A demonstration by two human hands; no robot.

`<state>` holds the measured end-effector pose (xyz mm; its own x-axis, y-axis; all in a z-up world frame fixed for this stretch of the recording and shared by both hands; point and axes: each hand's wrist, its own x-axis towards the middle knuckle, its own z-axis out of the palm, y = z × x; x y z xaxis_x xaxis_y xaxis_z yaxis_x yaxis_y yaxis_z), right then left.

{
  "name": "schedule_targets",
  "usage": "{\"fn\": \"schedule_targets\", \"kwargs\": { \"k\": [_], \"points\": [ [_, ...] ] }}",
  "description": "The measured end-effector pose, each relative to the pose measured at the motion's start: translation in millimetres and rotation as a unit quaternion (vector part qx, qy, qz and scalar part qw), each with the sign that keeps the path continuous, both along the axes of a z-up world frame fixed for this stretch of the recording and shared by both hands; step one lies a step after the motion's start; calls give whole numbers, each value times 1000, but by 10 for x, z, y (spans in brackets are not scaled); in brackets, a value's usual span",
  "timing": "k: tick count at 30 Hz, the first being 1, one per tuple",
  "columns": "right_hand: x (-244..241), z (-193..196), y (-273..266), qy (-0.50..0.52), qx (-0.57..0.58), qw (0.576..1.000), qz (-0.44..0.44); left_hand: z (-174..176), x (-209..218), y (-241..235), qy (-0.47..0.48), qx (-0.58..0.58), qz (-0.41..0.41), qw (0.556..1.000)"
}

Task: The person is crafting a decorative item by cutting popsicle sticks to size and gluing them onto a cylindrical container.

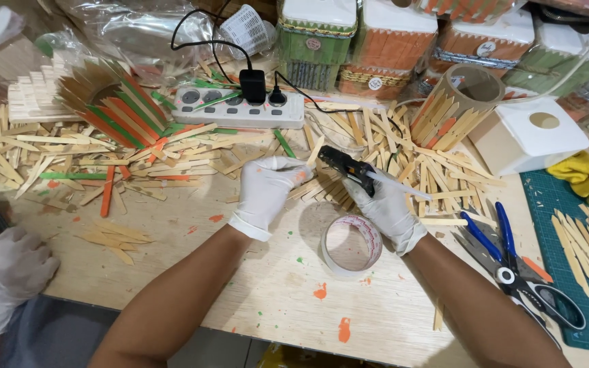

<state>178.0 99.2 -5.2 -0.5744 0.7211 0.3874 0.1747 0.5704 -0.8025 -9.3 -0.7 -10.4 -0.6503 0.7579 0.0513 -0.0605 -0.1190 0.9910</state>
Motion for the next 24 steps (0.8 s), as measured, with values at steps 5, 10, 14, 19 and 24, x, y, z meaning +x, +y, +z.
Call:
{"fn": "schedule_targets", "kwargs": {
  "k": [5, 10, 14, 19, 24],
  "points": [
    [104, -33, 120, 82, 80, 993, -26, 30, -65, 43, 10, -2, 62, 998],
    [106, -12, 380, -139, 237, 957, -95, 286, 29, -53, 3, 34, 85, 996],
    [71, 33, 391, -306, 291, 897, -131, 377, 156, -118, 17, 64, 26, 997],
    [67, 114, 336, -342, 344, 865, -129, 421, 331, -184, -6, 68, -56, 996],
    [84, 307, 136, -205, 275, 937, -61, 533, 419, -253, -10, 69, -92, 993]
  ]
}}
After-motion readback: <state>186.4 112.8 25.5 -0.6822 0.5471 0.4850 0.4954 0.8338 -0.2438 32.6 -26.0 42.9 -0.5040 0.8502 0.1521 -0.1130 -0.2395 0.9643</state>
